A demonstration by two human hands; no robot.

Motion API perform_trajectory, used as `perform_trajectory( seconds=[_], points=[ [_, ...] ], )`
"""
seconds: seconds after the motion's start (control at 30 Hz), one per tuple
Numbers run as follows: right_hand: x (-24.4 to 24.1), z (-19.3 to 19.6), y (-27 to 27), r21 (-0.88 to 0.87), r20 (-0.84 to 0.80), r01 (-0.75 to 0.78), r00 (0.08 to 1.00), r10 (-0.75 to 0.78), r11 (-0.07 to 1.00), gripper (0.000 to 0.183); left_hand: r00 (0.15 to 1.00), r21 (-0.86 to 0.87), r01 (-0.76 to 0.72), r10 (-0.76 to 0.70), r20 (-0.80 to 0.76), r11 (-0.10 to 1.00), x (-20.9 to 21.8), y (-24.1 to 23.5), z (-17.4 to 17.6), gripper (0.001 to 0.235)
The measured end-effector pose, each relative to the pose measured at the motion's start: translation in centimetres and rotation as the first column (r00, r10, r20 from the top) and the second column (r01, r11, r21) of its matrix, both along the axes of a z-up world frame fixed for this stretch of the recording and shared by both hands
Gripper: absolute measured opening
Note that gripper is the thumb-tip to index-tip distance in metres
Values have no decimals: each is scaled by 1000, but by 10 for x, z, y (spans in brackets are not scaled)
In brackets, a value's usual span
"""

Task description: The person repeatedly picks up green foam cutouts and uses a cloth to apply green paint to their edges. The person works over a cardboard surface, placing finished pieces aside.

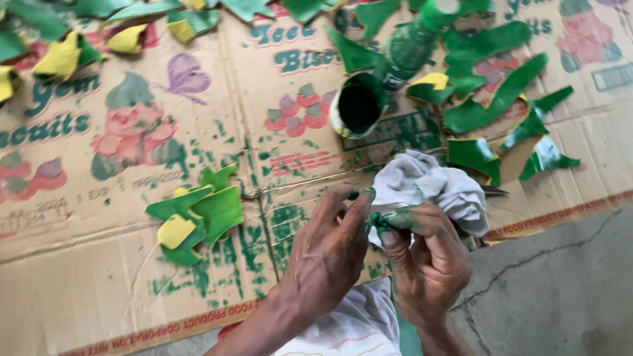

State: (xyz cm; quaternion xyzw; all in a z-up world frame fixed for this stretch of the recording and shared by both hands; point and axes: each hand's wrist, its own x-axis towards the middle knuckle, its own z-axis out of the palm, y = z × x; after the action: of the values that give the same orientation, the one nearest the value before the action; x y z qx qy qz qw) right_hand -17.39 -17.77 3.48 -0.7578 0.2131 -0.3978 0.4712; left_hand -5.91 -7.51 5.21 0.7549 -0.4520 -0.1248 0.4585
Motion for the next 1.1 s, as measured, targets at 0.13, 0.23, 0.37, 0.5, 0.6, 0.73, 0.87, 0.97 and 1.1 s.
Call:
perform_trajectory(
  seconds=[0.13,0.23,0.37,0.5,0.6,0.73,0.87,0.97,1.1],
  points=[
    [12,6,21,-12,-54,-38,998,38,999,14,994,7,-103,102,30,995,8,33,-4,51],
    [17,6,31,-47,-69,-76,995,73,996,15,967,41,-241,236,97,970,14,51,-12,48],
    [25,6,37,-61,-90,-128,988,122,990,15,890,140,-385,327,318,912,38,84,-25,49],
    [33,4,41,2,-73,-202,977,202,979,13,772,288,-499,268,577,817,60,104,-37,62],
    [36,2,40,-27,-67,-222,973,220,975,13,861,339,-440,284,421,831,64,108,-35,60],
    [33,-1,39,32,-54,-236,970,238,971,12,916,336,-362,265,300,870,74,111,-22,68],
    [30,-2,36,63,-54,-236,969,240,970,13,912,96,-368,339,230,925,76,114,-10,77],
    [28,2,36,113,-42,-224,972,230,968,13,947,-251,-320,317,-54,914,73,114,-7,73],
    [27,8,39,105,69,-279,960,272,955,14,929,-392,-371,344,-140,842,63,99,-5,70]
  ],
)
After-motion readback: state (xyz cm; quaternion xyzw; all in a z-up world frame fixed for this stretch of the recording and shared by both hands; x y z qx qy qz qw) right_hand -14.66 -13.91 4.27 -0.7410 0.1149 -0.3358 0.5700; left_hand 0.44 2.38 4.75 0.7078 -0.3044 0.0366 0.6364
